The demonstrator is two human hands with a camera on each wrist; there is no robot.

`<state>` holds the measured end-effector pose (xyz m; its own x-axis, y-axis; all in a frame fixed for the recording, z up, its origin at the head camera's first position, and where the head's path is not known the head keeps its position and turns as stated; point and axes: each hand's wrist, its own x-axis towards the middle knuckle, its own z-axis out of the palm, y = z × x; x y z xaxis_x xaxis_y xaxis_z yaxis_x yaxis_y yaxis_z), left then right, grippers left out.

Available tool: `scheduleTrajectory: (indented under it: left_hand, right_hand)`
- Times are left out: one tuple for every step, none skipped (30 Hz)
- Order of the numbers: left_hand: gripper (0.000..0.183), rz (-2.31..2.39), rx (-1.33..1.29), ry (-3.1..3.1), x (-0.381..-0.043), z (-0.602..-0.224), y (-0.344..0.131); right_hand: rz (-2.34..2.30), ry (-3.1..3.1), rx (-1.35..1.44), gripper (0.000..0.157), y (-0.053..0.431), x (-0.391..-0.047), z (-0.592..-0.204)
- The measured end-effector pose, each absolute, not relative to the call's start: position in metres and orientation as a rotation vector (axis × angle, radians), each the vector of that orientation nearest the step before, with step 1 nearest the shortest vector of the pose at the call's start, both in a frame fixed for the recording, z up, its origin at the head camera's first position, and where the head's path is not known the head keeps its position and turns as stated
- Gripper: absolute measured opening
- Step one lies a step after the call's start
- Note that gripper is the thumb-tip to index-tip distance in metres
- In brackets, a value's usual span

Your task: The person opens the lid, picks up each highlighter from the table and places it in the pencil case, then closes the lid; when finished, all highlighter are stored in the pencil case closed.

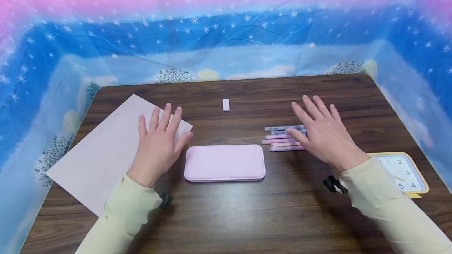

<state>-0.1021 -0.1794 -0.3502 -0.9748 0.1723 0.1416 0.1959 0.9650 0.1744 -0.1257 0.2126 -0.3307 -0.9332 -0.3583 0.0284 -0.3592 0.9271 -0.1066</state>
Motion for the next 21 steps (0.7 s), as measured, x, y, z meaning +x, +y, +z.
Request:
scheduleTrajectory:
  left_hand:
    - [0.071, -0.287, -0.289, -2.981, -0.099, -0.351, -0.179]
    - [0.071, -0.292, -0.298, -2.972, -0.097, -0.352, -0.179]
    - [0.071, -0.303, -0.309, -2.96, -0.093, -0.353, -0.179]
    - [0.071, -0.319, -0.321, -2.954, -0.09, -0.354, -0.178]
    - [0.071, -0.336, -0.332, -2.949, -0.087, -0.355, -0.178]
    - [0.072, -0.355, -0.344, -2.946, -0.083, -0.356, -0.177]
    - [0.072, -0.375, -0.355, -2.945, -0.08, -0.357, -0.177]
    - [0.072, -0.395, -0.368, -2.944, -0.076, -0.359, -0.176]
    - [0.072, -0.415, -0.379, -2.948, -0.072, -0.361, -0.175]
    - [0.073, -0.431, -0.387, -2.953, -0.069, -0.364, -0.174]
    - [0.074, -0.444, -0.395, -2.951, -0.066, -0.366, -0.173]
    - [0.074, -0.463, -0.403, -2.948, -0.063, -0.369, -0.172]
    - [0.075, -0.48, -0.41, -2.938, -0.059, -0.372, -0.171]
    - [0.076, -0.501, -0.417, -2.923, -0.056, -0.376, -0.17]
    - [0.076, -0.528, -0.426, -2.902, -0.052, -0.38, -0.169]
    - [0.077, -0.562, -0.433, -2.871, -0.049, -0.385, -0.168]
    - [0.077, -0.6, -0.437, -2.838, -0.045, -0.389, -0.166]
    - [0.078, -0.641, -0.434, -2.813, -0.042, -0.393, -0.165]
    - [0.079, -0.674, -0.424, -2.8, -0.039, -0.397, -0.164]
    - [0.08, -0.706, -0.414, -2.788, -0.036, -0.401, -0.163]
    - [0.081, -0.741, -0.395, -2.789, -0.035, -0.404, -0.162]
  right_hand:
    - [0.176, -3.061, 0.586, 0.076, 0.212, -0.125, -0.331]
    - [0.178, -3.044, 0.603, 0.075, 0.211, -0.124, -0.331]
    - [0.179, -3.027, 0.625, 0.075, 0.21, -0.124, -0.332]
    - [0.184, -3.007, 0.649, 0.075, 0.208, -0.123, -0.333]
    - [0.189, -2.984, 0.682, 0.074, 0.207, -0.122, -0.334]
    - [0.194, -2.957, 0.719, 0.073, 0.206, -0.122, -0.336]
    - [0.197, -2.926, 0.762, 0.071, 0.205, -0.121, -0.337]
    - [0.205, -2.892, 0.806, 0.07, 0.203, -0.121, -0.34]
    - [0.213, -2.855, 0.851, 0.068, 0.202, -0.12, -0.343]
    - [0.226, -2.818, 0.894, 0.066, 0.201, -0.12, -0.346]
    - [0.239, -2.781, 0.938, 0.064, 0.199, -0.119, -0.349]
    - [0.253, -2.747, 0.974, 0.062, 0.198, -0.118, -0.353]
    - [0.266, -2.716, 1.008, 0.06, 0.197, -0.117, -0.357]
    - [0.283, -2.691, 1.039, 0.059, 0.196, -0.116, -0.36]
    - [0.293, -2.669, 1.064, 0.058, 0.194, -0.115, -0.364]
    - [0.304, -2.651, 1.093, 0.056, 0.193, -0.114, -0.367]
    - [0.308, -2.631, 1.121, 0.054, 0.191, -0.113, -0.37]
    - [0.311, -2.614, 1.149, 0.053, 0.189, -0.112, -0.373]
    - [0.307, -2.606, 1.176, 0.052, 0.187, -0.111, -0.376]
    - [0.304, -2.608, 1.197, 0.051, 0.185, -0.11, -0.378]
    - [0.293, -2.617, 1.215, 0.05, 0.183, -0.109, -0.38]
